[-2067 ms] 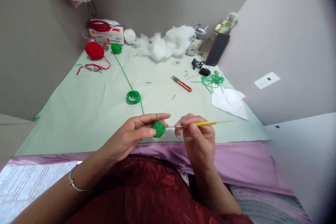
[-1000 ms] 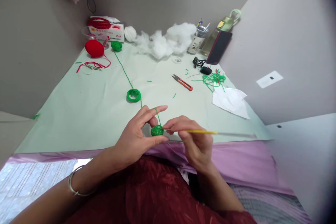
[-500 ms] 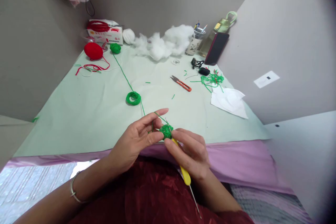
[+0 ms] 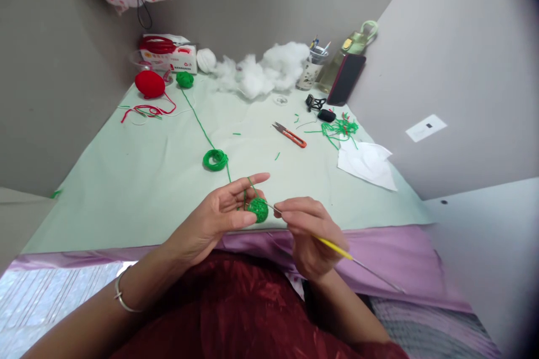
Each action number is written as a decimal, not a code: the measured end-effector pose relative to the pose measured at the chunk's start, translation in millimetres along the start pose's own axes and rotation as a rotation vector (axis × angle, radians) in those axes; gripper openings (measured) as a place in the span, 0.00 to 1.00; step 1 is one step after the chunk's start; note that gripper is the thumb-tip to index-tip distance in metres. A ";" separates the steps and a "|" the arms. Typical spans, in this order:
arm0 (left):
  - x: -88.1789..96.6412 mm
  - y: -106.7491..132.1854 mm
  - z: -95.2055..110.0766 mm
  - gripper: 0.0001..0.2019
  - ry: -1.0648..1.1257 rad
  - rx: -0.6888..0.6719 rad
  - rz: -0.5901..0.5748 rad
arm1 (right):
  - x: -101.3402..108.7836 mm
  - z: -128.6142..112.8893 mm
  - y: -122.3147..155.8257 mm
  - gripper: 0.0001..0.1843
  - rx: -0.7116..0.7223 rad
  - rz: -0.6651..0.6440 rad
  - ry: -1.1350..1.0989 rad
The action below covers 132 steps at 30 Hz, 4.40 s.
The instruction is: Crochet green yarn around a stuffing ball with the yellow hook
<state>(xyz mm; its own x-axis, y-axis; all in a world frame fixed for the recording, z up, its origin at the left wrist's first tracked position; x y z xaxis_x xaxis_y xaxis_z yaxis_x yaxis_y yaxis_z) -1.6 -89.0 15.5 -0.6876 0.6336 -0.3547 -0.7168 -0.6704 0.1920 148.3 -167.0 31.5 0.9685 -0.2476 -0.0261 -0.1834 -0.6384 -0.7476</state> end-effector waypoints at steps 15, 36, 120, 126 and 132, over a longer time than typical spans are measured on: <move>0.6 1.1 -1.8 0.32 -0.329 -0.138 0.143 | -5.3 6.3 -4.9 0.13 -0.165 0.037 0.054; 8.7 -1.0 -3.5 0.28 -0.232 -0.089 0.027 | -0.7 7.2 -17.3 0.10 -0.265 0.020 -0.143; 8.3 2.3 1.6 0.30 -0.116 -0.022 -0.028 | 0.6 20.6 -16.0 0.09 -0.484 0.128 -0.522; 0.5 2.2 -10.2 0.29 -0.134 -0.066 0.051 | -8.9 0.2 -8.7 0.15 -0.069 -0.069 0.128; -4.0 0.1 -11.5 0.27 0.073 0.035 -0.022 | -8.4 -3.1 -7.9 0.19 0.000 -0.038 0.183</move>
<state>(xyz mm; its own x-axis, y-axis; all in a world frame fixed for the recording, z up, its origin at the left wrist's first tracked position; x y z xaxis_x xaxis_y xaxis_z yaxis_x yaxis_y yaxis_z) 2.4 -96.1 6.4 -0.6621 0.6174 -0.4247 -0.7362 -0.6417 0.2149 141.1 -162.1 39.7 0.9279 -0.3519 0.1231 -0.1476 -0.6501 -0.7454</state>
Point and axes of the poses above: each hand's wrist, its own y-axis away from the middle knuckle, its own x-axis out of the back of the hand, z = x × y, the point moved 5 cm from there along -y, towards the middle knuckle, and after that the axes turned 14 degrees about -y, right-handed, at the moved point
